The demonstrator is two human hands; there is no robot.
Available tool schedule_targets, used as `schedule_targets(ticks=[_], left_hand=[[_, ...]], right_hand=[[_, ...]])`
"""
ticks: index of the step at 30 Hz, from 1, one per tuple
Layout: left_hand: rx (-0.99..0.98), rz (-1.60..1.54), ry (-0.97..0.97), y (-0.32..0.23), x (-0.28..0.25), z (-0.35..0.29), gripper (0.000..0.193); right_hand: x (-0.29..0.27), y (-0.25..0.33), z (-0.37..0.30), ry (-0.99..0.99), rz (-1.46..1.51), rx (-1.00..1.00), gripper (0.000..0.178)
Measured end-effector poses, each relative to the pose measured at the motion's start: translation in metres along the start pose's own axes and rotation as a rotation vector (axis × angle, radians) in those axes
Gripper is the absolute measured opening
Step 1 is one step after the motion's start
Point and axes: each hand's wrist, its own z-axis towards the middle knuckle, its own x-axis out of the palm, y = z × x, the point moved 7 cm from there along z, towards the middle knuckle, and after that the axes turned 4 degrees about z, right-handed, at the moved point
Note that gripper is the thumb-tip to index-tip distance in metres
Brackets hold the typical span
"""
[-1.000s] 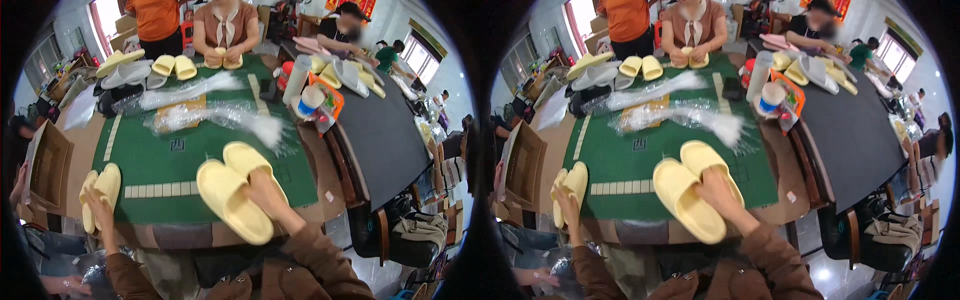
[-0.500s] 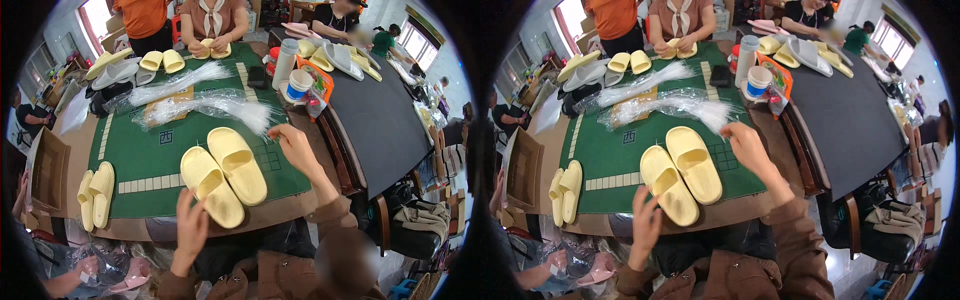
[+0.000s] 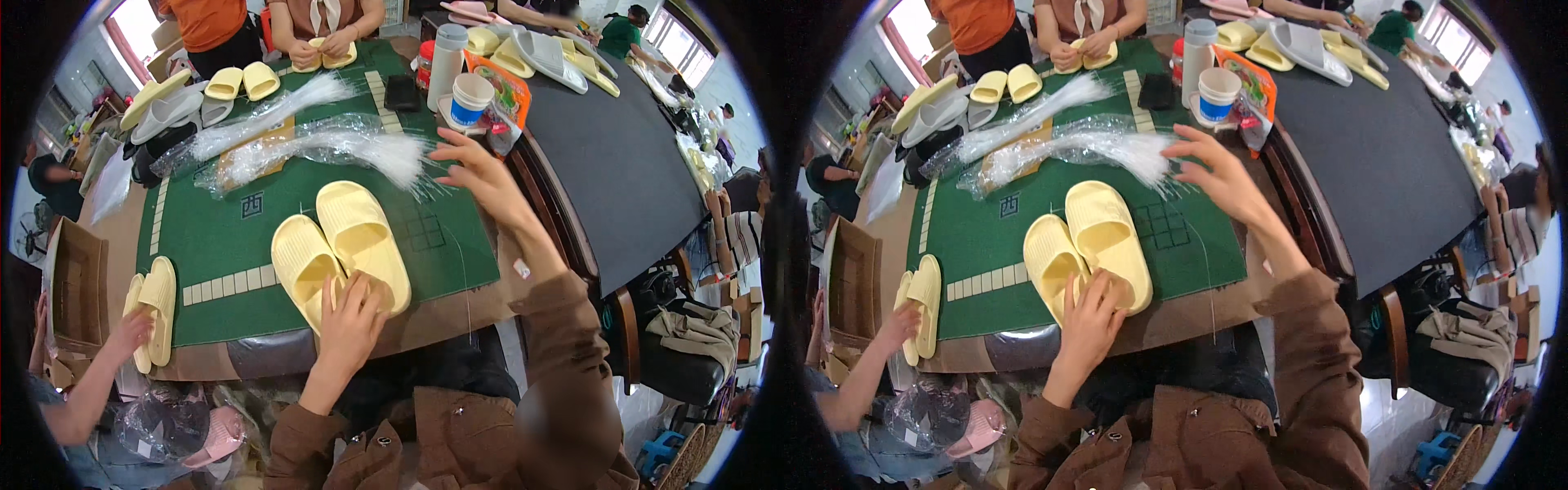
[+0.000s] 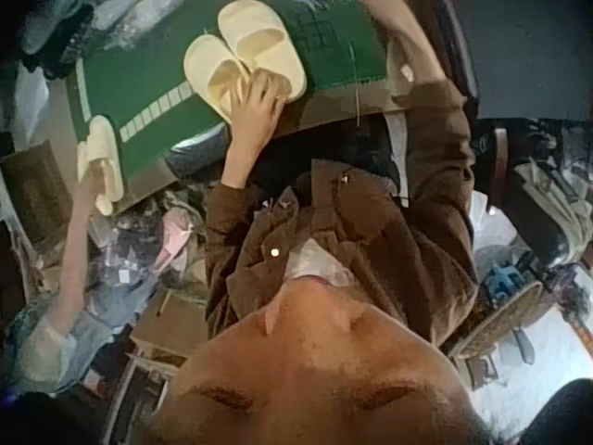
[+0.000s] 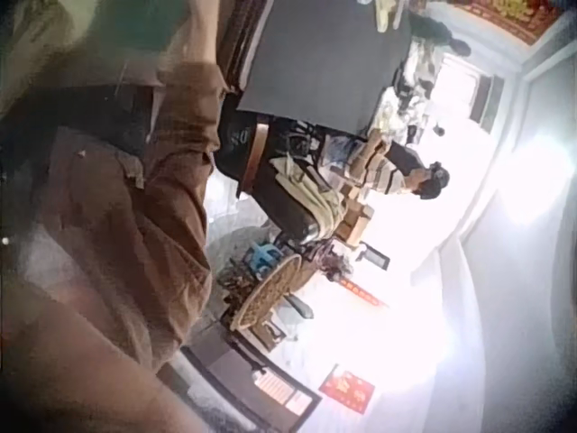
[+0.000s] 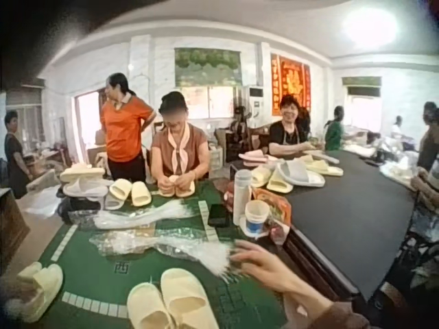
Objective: The person assembles plastic slippers by hand, inserting white plastic ties into the slots of yellow, black, and pink slippers. They handle the slippers one at a time, occasionally picking up a pair to inspect or reposition them on the green table mat.
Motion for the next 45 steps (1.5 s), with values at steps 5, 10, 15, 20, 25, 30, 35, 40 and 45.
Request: schedule_targets(ticks=[5, 10, 15, 20, 25, 30, 35, 40, 45], left_hand=[[-0.021, -0.268, 0.029, -0.029, -0.043, -0.037, 0.038], [-0.050, -0.788, 0.515, -0.051, -0.008, -0.103, 0.026], [-0.275, -0.891, 0.654, -0.046, 0.031, -0.125, 0.028], [-0.205, -0.804, 0.627, -0.052, 0.071, -0.105, 0.024], [0.055, -0.809, 0.648, -0.091, 0.109, -0.106, 0.025], [0.215, -0.882, 0.644, -0.114, 0.111, -0.115, 0.025], [0.195, -1.131, 0.645, -0.103, 0.119, -0.125, 0.032], [-0.063, -1.224, 0.900, -0.098, 0.136, -0.102, 0.027], [0.402, -0.893, 0.732, -0.152, 0.148, -0.108, 0.036]], right_hand=[[-0.006, 0.062, -0.140, 0.132, 0.201, 0.064, 0.015], [0.060, 0.012, -0.266, 0.532, -0.157, 0.590, 0.021], [0.086, -0.038, -0.386, 0.569, -0.293, 0.993, 0.027], [0.108, -0.015, -0.393, 0.362, -0.615, 0.955, 0.020], [0.105, 0.003, -0.345, 0.194, -0.689, 0.595, 0.019], [0.124, -0.040, -0.279, 0.214, -0.445, 0.330, 0.016], [0.151, -0.062, -0.285, 0.743, -0.667, 0.588, 0.019], [0.135, -0.008, -0.291, 0.614, -0.522, 0.563, 0.017], [0.134, 0.012, -0.302, 0.564, -0.659, 0.453, 0.018]])
